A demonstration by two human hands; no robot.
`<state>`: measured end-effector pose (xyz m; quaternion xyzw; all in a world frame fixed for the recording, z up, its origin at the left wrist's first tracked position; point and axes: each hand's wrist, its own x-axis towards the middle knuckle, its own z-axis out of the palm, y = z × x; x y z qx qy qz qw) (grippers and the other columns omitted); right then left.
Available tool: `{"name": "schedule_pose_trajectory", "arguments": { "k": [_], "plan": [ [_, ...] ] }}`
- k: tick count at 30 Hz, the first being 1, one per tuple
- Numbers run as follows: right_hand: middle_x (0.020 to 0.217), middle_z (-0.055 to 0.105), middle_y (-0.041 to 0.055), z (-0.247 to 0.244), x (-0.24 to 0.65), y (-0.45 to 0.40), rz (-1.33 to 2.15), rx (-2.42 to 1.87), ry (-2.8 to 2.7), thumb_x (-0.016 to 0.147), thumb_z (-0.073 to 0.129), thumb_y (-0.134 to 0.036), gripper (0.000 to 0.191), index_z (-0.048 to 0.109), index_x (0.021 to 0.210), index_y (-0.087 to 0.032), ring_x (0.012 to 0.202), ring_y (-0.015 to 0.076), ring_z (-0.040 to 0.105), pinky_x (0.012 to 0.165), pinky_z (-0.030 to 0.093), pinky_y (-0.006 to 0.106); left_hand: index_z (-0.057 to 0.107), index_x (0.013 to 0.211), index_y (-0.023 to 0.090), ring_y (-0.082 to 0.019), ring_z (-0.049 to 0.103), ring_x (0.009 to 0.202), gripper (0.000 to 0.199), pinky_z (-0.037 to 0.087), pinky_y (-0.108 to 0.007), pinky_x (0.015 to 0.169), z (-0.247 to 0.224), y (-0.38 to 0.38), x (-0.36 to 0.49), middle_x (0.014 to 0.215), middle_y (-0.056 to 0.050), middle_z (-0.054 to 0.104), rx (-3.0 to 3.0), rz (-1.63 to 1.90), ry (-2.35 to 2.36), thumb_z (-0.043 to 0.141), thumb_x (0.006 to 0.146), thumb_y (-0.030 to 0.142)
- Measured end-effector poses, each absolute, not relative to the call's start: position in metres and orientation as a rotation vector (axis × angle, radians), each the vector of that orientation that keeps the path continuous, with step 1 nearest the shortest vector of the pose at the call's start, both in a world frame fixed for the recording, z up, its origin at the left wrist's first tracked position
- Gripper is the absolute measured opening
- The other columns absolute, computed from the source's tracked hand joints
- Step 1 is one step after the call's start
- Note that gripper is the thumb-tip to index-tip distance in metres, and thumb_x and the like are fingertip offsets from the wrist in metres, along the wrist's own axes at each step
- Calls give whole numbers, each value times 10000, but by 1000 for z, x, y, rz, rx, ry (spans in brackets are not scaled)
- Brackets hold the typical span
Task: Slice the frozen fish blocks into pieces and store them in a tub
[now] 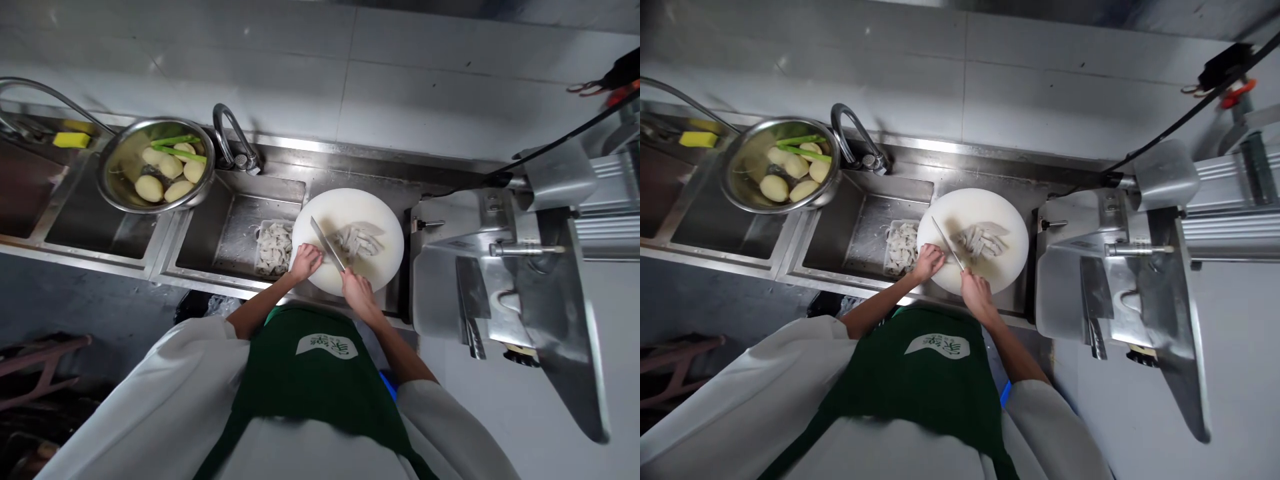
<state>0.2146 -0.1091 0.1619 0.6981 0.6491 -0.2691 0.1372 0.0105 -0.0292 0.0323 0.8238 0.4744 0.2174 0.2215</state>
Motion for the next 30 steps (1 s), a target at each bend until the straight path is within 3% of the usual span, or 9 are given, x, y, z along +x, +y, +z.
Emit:
{"name": "schedule_pose_trajectory", "arguments": {
  "k": [6, 11, 14, 20, 24, 27, 30],
  "plan": [
    [1228, 733, 191, 149, 186, -76, -896, 1976, 1859, 1130, 275, -246, 394, 588, 1329, -113, 1137, 255, 721, 960, 499, 310, 739, 1005, 222, -271, 543, 1075, 253, 451, -463, 963, 22, -29, 19, 1105, -111, 673, 2277, 478, 1226, 502, 1040, 302],
    [1201, 741, 189, 154, 192, -58, -884, 2004, 1893, 1129, 307, -298, 369, 581, 1309, -127, 1141, 277, 719, 940, 500, 311, 714, 1103, 218, -270, 559, 1149, 238, 453, -452, 1009, 27, -39, 8, 1182, -116, 637, 2165, 751, 1448, 584, 1016, 398],
    [1172, 745, 193, 156, 186, -66, -846, 2022, 1917, 1133, 268, -311, 398, 554, 1335, -121, 1119, 278, 726, 936, 501, 322, 705, 1065, 214, -270, 570, 1124, 244, 461, -464, 1027, 26, -46, 4, 1113, -120, 639, 2047, 885, 1636, 508, 1042, 356],
    [1228, 733, 195, 149, 158, -62, -967, 1990, 1887, 1129, 306, -279, 370, 558, 1337, -104, 1146, 264, 715, 953, 493, 315, 692, 1042, 212, -250, 593, 1089, 191, 510, -447, 999, 11, -52, 4, 1138, -111, 650, 2064, 724, 1486, 517, 1016, 286],
    [1237, 736, 174, 157, 172, -49, -985, 1972, 1933, 1125, 362, -315, 342, 584, 1318, -140, 1169, 267, 704, 950, 483, 304, 652, 1123, 248, -275, 543, 1284, 176, 493, -504, 1098, 5, -56, 6, 1294, -128, 590, 2099, 747, 1471, 594, 998, 356],
    [1212, 744, 176, 169, 202, -55, -935, 2063, 1885, 1129, 345, -350, 369, 595, 1313, -152, 1146, 272, 711, 939, 482, 305, 596, 1278, 233, -342, 357, 1511, 352, 409, -600, 1193, 5, -55, 17, 1506, -173, 456, 2134, 749, 1495, 656, 975, 403],
    [1168, 748, 197, 179, 241, -70, -790, 2235, 1753, 1133, 311, -367, 408, 595, 1312, -136, 1104, 283, 725, 917, 486, 315, 533, 1418, 189, -372, 273, 1571, 448, 352, -616, 1237, 8, -46, 36, 1606, -213, 356, 2086, 715, 1533, 595, 1015, 373]
  ]
}}
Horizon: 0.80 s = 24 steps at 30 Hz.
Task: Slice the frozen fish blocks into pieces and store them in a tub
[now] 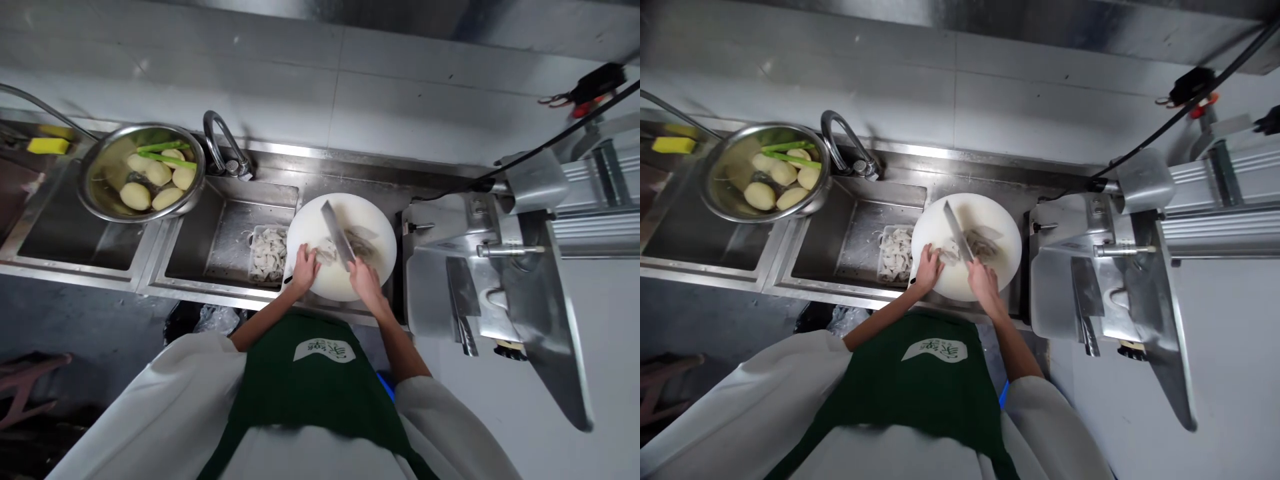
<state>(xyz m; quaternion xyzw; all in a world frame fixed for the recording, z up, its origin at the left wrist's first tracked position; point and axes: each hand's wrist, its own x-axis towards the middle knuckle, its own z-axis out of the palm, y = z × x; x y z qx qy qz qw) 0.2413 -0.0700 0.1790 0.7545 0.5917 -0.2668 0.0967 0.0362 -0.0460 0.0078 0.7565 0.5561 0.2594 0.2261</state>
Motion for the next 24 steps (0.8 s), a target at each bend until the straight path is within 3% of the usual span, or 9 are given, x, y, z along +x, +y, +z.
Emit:
{"name": "schedule_pose_trajectory", "arguments": {
  "k": [6, 8, 11, 15, 19, 24],
  "plan": [
    [1139, 739, 227, 173, 316, -98, -598, 2466, 1434, 1126, 337, -313, 376, 576, 1323, -100, 1100, 290, 730, 908, 488, 326, 418, 1565, 207, -317, 274, 1576, 511, 314, -585, 1263, 14, -3, 88, 1660, -194, 295, 1927, 796, 1539, 361, 1092, 389],
    [1153, 736, 230, 166, 328, -106, -607, 2496, 1382, 1121, 349, -293, 356, 580, 1308, -97, 1118, 291, 727, 916, 488, 327, 441, 1564, 201, -325, 302, 1556, 540, 295, -577, 1270, 18, 13, 110, 1646, -191, 325, 1940, 779, 1527, 410, 1077, 432],
    [1147, 740, 224, 156, 330, -117, -670, 2492, 1346, 1120, 349, -298, 351, 586, 1286, -100, 1120, 299, 730, 917, 496, 335, 489, 1567, 196, -422, 318, 1526, 675, 225, -653, 1258, 32, 27, 143, 1645, -213, 347, 2054, 591, 1498, 572, 997, 547],
    [1122, 752, 206, 147, 313, -127, -773, 2443, 1401, 1126, 325, -304, 351, 574, 1282, -112, 1082, 281, 747, 891, 505, 319, 373, 1654, 332, -508, 231, 1539, 915, 139, -742, 1219, 57, 27, 171, 1730, -143, 239, 2220, 211, 1470, 634, 878, 740],
    [1120, 754, 198, 141, 298, -133, -861, 2411, 1423, 1121, 332, -264, 325, 563, 1284, -103, 1074, 273, 748, 877, 499, 301, 245, 1687, 397, -532, 192, 1539, 1070, 159, -777, 1176, 75, 26, 178, 1776, -115, 72, 2317, -69, 1393, 649, 795, 827],
    [1100, 757, 191, 136, 301, -137, -903, 2439, 1432, 1120, 341, -254, 310, 576, 1250, -99, 1069, 276, 742, 883, 483, 300, 304, 1666, 392, -549, 238, 1493, 1101, 256, -756, 1124, 88, 30, 181, 1773, -135, 57, 2355, -247, 1347, 772, 734, 742]
  ]
}}
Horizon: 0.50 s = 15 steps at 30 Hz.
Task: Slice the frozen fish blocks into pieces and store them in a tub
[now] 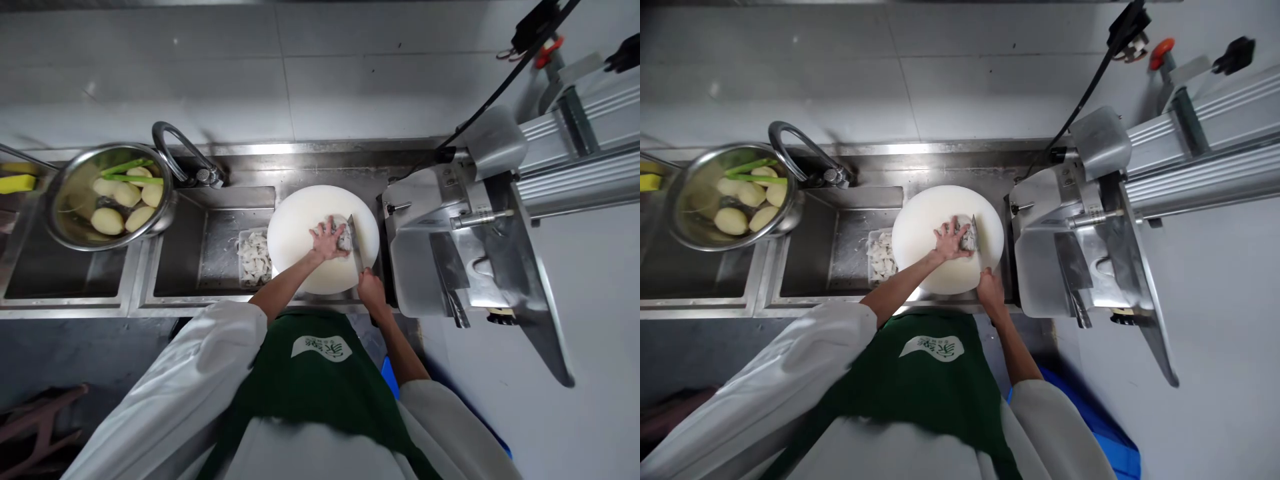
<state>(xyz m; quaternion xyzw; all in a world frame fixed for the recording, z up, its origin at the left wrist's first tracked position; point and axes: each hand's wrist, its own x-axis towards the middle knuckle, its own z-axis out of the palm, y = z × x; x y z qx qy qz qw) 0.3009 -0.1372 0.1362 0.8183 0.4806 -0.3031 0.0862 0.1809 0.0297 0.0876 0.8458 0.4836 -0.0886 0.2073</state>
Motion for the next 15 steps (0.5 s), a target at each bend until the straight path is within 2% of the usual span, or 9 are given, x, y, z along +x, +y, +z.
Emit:
{"name": "schedule_pose_trajectory", "arguments": {
  "k": [3, 6, 9, 12, 15],
  "plan": [
    [1100, 754, 189, 136, 305, -138, -897, 2456, 1452, 1119, 348, -257, 302, 585, 1228, -104, 1068, 279, 739, 878, 471, 301, 404, 1620, 394, -525, 310, 1442, 979, 319, -708, 1099, 92, 14, 174, 1757, -121, 143, 2383, -263, 1329, 773, 760, 684],
    [1094, 751, 189, 137, 306, -139, -893, 2450, 1466, 1120, 347, -256, 304, 586, 1230, -104, 1060, 280, 739, 863, 462, 298, 483, 1571, 391, -525, 302, 1443, 826, 299, -703, 1112, 90, -13, 159, 1750, -92, 188, 2459, -228, 1292, 699, 832, 689],
    [1096, 748, 185, 137, 306, -138, -892, 2444, 1461, 1120, 352, -274, 312, 586, 1243, -109, 1056, 283, 736, 856, 456, 299, 562, 1508, 351, -507, 304, 1456, 724, 293, -670, 1137, 83, -27, 143, 1726, -108, 253, 2511, -194, 1265, 676, 869, 672],
    [1103, 747, 175, 136, 309, -138, -903, 2446, 1472, 1119, 358, -280, 311, 591, 1242, -115, 1071, 280, 727, 863, 448, 297, 612, 1448, 285, -435, 413, 1415, 596, 371, -573, 1134, 75, -12, 134, 1625, -162, 410, 2509, -210, 1222, 653, 928, 572],
    [1116, 745, 173, 135, 313, -139, -917, 2464, 1466, 1119, 360, -289, 314, 599, 1234, -120, 1083, 277, 719, 871, 442, 295, 609, 1434, 259, -352, 566, 1306, 511, 475, -453, 1069, 74, 20, 132, 1529, -156, 514, 2456, -231, 1194, 647, 948, 410]
  ]
}}
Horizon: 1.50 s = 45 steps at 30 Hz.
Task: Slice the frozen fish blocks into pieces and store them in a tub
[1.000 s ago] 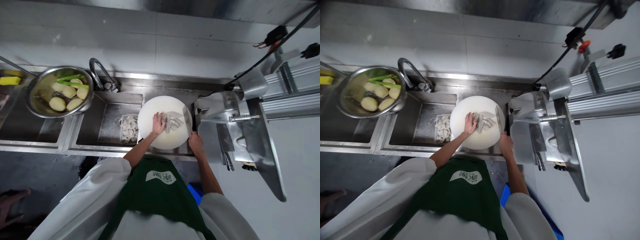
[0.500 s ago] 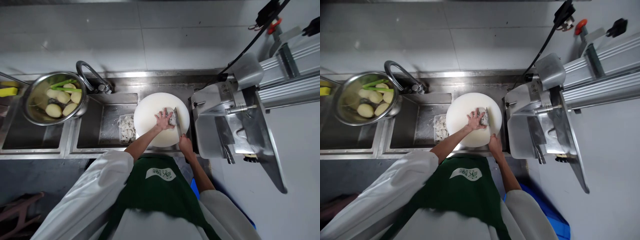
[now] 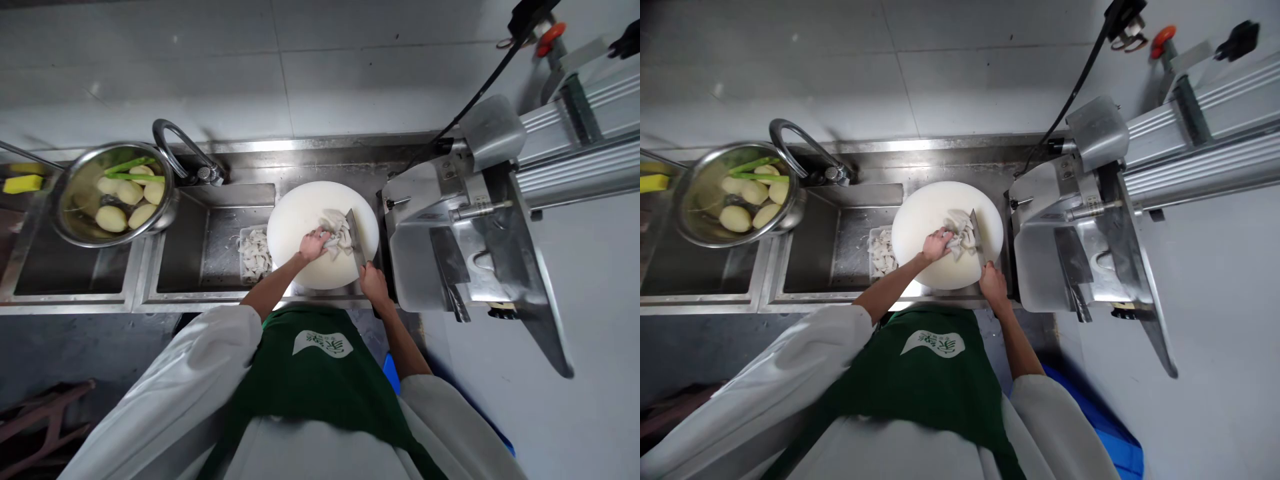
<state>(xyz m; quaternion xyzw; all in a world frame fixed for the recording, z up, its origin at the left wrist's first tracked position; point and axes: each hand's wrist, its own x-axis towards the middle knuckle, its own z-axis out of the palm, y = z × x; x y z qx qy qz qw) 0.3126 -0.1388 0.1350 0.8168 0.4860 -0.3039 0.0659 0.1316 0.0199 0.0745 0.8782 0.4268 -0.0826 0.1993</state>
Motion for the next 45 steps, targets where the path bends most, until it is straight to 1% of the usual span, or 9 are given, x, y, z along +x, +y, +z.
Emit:
{"name": "schedule_pose_trajectory", "arguments": {
  "k": [5, 8, 13, 17, 21, 28, 36, 41, 45],
  "plan": [
    [1118, 744, 182, 132, 314, -139, -919, 2483, 1473, 1117, 366, -284, 311, 599, 1238, -119, 1104, 281, 709, 898, 442, 303, 634, 1392, 233, -292, 699, 1130, 459, 526, -356, 1005, 95, 62, 123, 1237, -103, 724, 2362, -209, 1010, 605, 937, 286],
    [1097, 749, 175, 130, 313, -139, -907, 2495, 1480, 1113, 374, -282, 303, 605, 1225, -120, 1080, 288, 716, 882, 447, 303, 566, 1489, 216, -285, 674, 1218, 601, 503, -341, 1062, 111, 77, 112, 1308, -95, 721, 2340, -224, 903, 592, 888, 204],
    [1092, 751, 175, 131, 312, -139, -919, 2501, 1486, 1116, 367, -292, 318, 607, 1231, -117, 1072, 292, 718, 866, 451, 299, 451, 1596, 252, -297, 330, 1553, 855, 346, -418, 1240, 121, 88, 107, 1643, -71, 455, 2309, -359, 708, 582, 762, 114],
    [1108, 750, 175, 133, 312, -138, -948, 2497, 1458, 1117, 372, -282, 317, 605, 1248, -113, 1080, 283, 716, 877, 450, 291, 406, 1608, 373, -432, 210, 1554, 884, 398, -598, 1150, 114, 77, 128, 1761, -40, 172, 2217, -399, 941, 663, 777, 216],
    [1110, 748, 171, 135, 311, -136, -965, 2512, 1434, 1114, 376, -277, 311, 605, 1249, -114, 1075, 275, 718, 876, 454, 289, 434, 1580, 393, -457, 312, 1459, 808, 400, -647, 1099, 104, 63, 157, 1700, -77, 276, 2292, -364, 1102, 746, 834, 376],
    [1121, 741, 179, 137, 310, -132, -963, 2518, 1406, 1118, 369, -277, 320, 600, 1262, -109, 1087, 277, 720, 899, 462, 297, 559, 1510, 364, -436, 365, 1421, 643, 369, -628, 1118, 91, 60, 179, 1572, -88, 499, 2486, -349, 1129, 718, 889, 303],
    [1108, 743, 182, 134, 311, -133, -950, 2524, 1423, 1115, 364, -290, 310, 600, 1230, -124, 1074, 290, 727, 887, 474, 314, 758, 1280, 203, -367, 645, 1217, 506, 458, -479, 1098, 86, 79, 161, 1214, -166, 745, 2314, -245, 1217, 673, 937, 565],
    [1109, 743, 177, 133, 310, -133, -966, 2528, 1414, 1118, 359, -295, 304, 578, 1251, -132, 1072, 285, 727, 885, 476, 319, 732, 1317, 223, -313, 679, 1181, 446, 528, -408, 1050, 86, 94, 152, 1324, -127, 700, 2262, -146, 1134, 744, 879, 305],
    [1104, 742, 175, 135, 310, -132, -982, 2512, 1394, 1124, 341, -294, 314, 577, 1248, -128, 1081, 267, 721, 898, 473, 308, 547, 1533, 307, -308, 571, 1322, 775, 528, -451, 1083, 85, 103, 169, 1652, -85, 392, 2327, -168, 1079, 745, 795, 181]
  ]
}}
